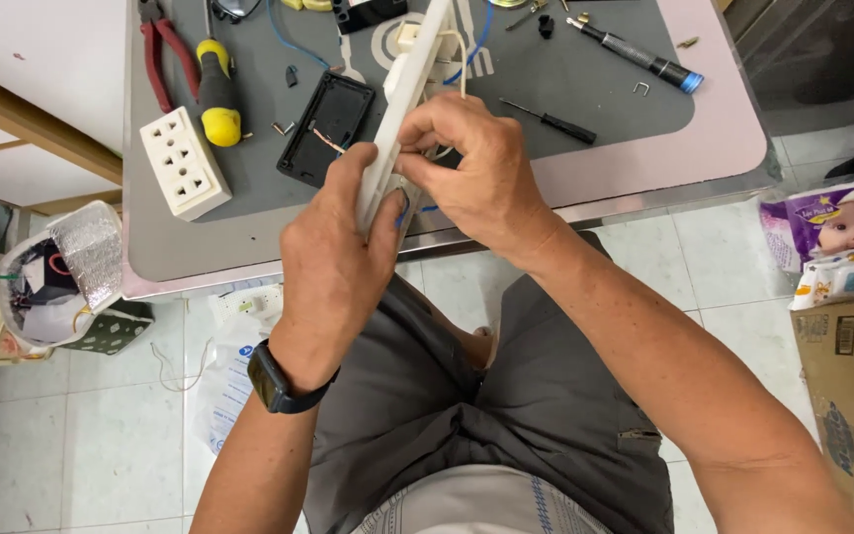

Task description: Wiring an electrical component by stripping insulation from wires and securing them into a terminal block using a screwdriver.

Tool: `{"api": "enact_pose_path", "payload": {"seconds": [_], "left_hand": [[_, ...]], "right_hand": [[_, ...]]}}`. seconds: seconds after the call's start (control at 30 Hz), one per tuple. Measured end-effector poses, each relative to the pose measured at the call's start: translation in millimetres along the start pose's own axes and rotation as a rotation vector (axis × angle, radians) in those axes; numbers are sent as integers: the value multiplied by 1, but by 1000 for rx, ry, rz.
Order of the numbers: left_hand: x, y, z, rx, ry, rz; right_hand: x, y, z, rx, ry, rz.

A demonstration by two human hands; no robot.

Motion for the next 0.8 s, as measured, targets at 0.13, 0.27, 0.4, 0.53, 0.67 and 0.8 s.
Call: {"api": "enact_pose_path", "payload": {"seconds": [0.13, 0.27, 0.4, 0.53, 0.67, 0.8], "left_hand": [[-14, 8, -4, -41, 30, 44], [-27, 25, -29, -203, 13, -22], [-52, 26, -24, -173, 237, -292], [-33, 28, -34, 21, 670, -41], [-28, 3, -26, -107, 844, 141], [-41, -28, -15, 15, 479, 225]], "right_hand": [[8, 12, 9, -30, -63, -62], [18, 24, 17, -27, -195, -226], [22, 27, 30, 1, -211, -376], [15, 31, 42, 43, -450, -541], [6, 37, 44, -44, -536, -551], [8, 36, 37, -68, -686, -527]]}}
Point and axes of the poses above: each hand's wrist, its own y-axis away from the middle knuckle, its own z-axis out of the back of the hand, x = y × z, the point moved 3 cm from there along -y, towards the middle knuckle, and after that the axes turned 2 degrees about -z, right-handed, at the moved point
